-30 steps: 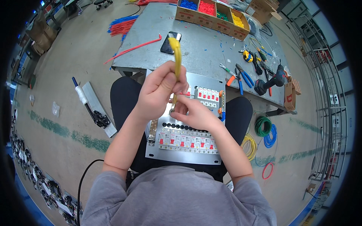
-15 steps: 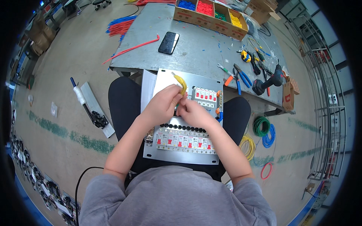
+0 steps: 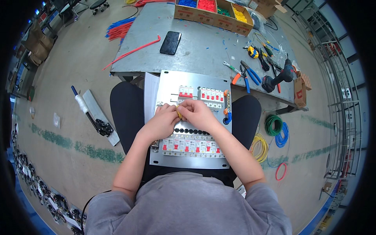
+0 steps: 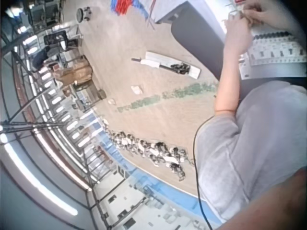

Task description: The person strips and inserts colored wires into a metal electrical panel, then uses a cordless drill to tighten terminal screws. They handle blue, green, yellow, and red wires, securing each into the panel's terminals.

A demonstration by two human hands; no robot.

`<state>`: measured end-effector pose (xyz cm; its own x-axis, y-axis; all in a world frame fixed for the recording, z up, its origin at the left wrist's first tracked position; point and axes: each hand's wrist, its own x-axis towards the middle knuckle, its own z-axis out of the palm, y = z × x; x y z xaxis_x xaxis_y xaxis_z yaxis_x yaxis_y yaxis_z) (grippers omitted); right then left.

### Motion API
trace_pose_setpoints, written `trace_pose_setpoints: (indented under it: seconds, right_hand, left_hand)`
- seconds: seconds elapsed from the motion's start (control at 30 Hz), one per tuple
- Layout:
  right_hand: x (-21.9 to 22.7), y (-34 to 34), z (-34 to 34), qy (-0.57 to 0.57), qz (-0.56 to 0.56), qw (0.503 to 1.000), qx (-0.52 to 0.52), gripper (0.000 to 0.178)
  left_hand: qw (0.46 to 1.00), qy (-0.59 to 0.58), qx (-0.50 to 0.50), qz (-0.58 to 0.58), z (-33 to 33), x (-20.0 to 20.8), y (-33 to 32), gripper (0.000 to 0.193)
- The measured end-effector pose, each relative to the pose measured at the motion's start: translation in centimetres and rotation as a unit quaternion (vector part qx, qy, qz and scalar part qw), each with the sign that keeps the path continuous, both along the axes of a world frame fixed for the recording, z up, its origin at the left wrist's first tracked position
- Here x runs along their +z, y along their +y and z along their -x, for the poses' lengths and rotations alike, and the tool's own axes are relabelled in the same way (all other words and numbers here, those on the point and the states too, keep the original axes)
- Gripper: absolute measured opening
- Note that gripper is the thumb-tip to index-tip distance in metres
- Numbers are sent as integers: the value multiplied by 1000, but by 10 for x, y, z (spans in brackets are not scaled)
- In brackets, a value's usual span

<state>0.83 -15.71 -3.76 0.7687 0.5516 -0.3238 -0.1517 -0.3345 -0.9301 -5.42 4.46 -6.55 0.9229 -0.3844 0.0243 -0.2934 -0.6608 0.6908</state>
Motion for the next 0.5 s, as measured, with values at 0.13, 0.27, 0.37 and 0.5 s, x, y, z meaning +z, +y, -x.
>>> trace_pose_setpoints:
  seconds: [0.13, 0.27, 0.37, 0.5]
  right_hand:
    - [0, 3, 2, 46, 41, 998, -1, 26]
    - [2, 8, 2, 24, 108, 994, -2, 28]
    - [3, 12, 5, -5, 161, 987, 2, 32]
    - [1, 11, 3, -55, 224, 973, 8, 36]
  left_hand:
    - [988, 129, 57, 61, 1, 19, 8, 25]
    - [983, 75, 160, 57, 10, 0, -6, 29]
    - [978, 43, 204, 1, 18, 0, -15, 26]
    - [973, 19, 226, -47, 15, 4, -18, 27]
